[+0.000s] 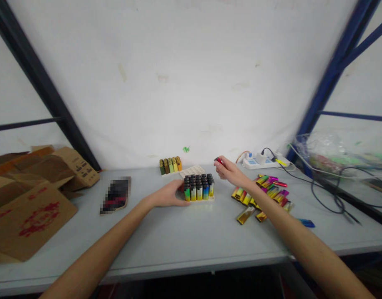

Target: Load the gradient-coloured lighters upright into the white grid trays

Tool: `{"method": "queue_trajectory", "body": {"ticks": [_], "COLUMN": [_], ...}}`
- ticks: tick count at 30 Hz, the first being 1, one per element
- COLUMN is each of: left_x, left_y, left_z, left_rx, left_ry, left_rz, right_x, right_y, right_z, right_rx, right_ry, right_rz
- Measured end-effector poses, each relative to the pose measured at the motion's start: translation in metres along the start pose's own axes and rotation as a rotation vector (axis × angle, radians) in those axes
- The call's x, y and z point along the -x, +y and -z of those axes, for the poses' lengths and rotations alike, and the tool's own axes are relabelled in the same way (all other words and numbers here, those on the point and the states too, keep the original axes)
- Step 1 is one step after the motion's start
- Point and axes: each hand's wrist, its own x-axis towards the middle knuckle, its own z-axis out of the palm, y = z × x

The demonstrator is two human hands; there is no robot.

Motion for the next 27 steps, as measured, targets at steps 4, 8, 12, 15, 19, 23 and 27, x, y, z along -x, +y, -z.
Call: {"method": "queue_trajectory", "body": {"ticks": [4, 8, 12, 15, 19, 23, 27], "left_x": [0.000, 0.001, 0.001, 0.001, 0.001, 0.001, 0.001], "left_y": [0.002, 0.003, 0.001, 0.001, -0.001, -0.001, 0.003], "left_z": [0.000, -0.001, -0.001, -0.001, -0.001, -0.001, 0.000], "left_rx": [-0.015, -0.016, -0.010, -0.013, 0.001, 0.036, 0.017], "left_ry": [0.003, 0.008, 0.012, 0.008, 0.005, 0.030, 0.007], "left_rz": [0.015, 0.019, 0.018, 0.028, 0.021, 0.003, 0.000], "right_x": [0.004, 0.005, 0.003, 0.003, 0.003, 0.004, 0.004], "right_y": [-0.012, -0.016, -0.014, -0.012, -0.009, -0.010, -0.019], "right_z": [-0.012, -0.016, -0.018, -0.018, -0.017, -0.013, -0.007], "right_rx": [0.299, 0.406, 0.447, 0.464, 0.469, 0.439, 0.495], "right_ry": [0.164, 0.264, 0.307, 0.287, 0.220, 0.162, 0.122], "right_rz": [0.034, 0.038, 0.009, 0.003, 0.010, 0.056, 0.216]}}
